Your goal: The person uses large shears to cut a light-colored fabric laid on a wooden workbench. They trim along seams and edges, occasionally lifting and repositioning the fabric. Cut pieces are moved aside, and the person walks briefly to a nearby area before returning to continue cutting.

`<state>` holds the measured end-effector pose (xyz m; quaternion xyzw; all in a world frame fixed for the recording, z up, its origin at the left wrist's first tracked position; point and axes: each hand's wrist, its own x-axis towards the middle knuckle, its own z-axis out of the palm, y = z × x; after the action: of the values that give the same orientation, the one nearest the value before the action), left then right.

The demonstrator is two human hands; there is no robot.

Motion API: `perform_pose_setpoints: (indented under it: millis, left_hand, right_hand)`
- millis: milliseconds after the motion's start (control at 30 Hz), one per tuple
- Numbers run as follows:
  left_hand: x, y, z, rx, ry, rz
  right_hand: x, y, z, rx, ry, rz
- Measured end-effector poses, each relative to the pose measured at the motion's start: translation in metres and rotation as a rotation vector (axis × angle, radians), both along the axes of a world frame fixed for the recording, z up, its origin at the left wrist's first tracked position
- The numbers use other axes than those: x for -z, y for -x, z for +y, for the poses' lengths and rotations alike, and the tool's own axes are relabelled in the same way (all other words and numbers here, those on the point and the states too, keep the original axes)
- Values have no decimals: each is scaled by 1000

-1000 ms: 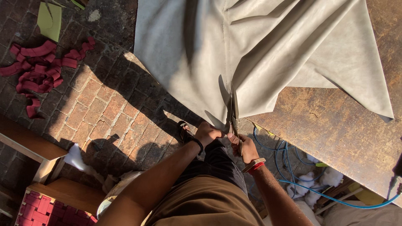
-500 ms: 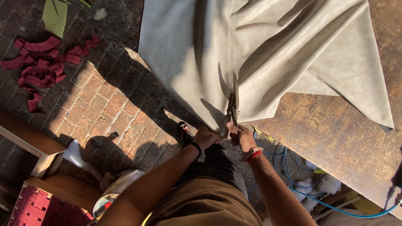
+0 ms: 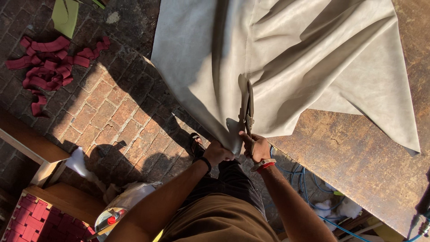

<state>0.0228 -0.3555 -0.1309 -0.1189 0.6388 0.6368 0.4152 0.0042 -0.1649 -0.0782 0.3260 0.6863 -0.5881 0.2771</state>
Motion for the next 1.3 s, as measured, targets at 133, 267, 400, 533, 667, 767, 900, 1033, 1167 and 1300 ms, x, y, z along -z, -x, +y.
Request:
perform_pose_setpoints:
  millis: [133,267,400,533,667,767,900,1033,1167,1300]
  left_hand:
    - [-8,6,-11,107,83,57]
    - [-18,13,-16,110,68,-8]
    - [-20,15,-14,37,47,-83]
    - [-16,13,-18,136,120,-24]
    - [-15,12,-22,154,126,13]
    - [-19,14,-21,99,77,-12]
    - [-23,17,-23,72,56,-2]
    - [-24,19,-28,115,74,-35]
    - [-22,20,-29,146,106,-33]
    - [-19,23,-30,188,143,-16]
  right_hand:
    - [2,-8,0,62,38,20]
    - [18,24,1,27,199,70]
    - [25,35,-8,48,101,53]
    - [17,23,-13,84,91,40]
    - [16,48,-13,53,148,112]
    - [16,64,-14,25,124,85]
    - [14,53,-16,91,80,25]
    - [18,65,-9,87,221,97]
    - [26,95,-8,20,174,87]
    - [23,88,-15,76,170,101]
